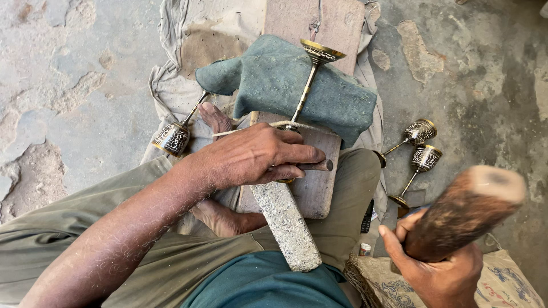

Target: The person sits on the floor and uses a wooden mallet and metal punch to hammer decorative patterns into the stems of ornate metal goblets. The goblets are placed on a cushioned block for support during the process.

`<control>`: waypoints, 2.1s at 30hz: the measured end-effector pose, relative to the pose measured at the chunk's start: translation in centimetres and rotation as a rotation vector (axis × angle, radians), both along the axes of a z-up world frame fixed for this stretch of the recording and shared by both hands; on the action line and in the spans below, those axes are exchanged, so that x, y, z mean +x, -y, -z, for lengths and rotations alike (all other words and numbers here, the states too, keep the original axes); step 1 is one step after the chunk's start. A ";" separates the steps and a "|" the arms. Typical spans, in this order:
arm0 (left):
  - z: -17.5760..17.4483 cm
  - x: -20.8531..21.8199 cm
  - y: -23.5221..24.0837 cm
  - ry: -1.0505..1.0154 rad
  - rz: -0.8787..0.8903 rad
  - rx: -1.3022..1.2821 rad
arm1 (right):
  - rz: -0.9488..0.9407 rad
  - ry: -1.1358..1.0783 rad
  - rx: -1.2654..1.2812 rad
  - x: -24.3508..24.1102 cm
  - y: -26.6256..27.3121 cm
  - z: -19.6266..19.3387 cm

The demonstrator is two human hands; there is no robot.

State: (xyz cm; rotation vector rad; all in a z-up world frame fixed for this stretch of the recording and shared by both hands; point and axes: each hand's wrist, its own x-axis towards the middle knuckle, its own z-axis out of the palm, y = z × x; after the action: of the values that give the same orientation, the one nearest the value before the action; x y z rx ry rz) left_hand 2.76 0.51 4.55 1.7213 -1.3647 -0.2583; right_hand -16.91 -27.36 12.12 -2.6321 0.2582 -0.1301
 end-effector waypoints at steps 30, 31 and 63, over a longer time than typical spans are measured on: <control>-2.0 -0.4 -3.1 -0.111 -0.312 -0.294 | 0.056 0.549 0.706 -4.7 -3.7 9.3; -1.7 -0.9 -3.3 -0.194 -0.421 -0.293 | 0.020 0.585 0.734 -3.6 -3.6 9.6; 3.9 -8.6 2.8 -0.125 -1.024 -0.239 | -0.523 -0.030 -0.621 10.4 -2.3 -10.2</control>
State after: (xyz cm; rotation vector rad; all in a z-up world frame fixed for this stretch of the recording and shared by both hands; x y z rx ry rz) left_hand -5.86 -2.24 0.65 1.9227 -0.2878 0.3555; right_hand -6.47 -25.10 22.33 -3.2063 -0.5510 0.0134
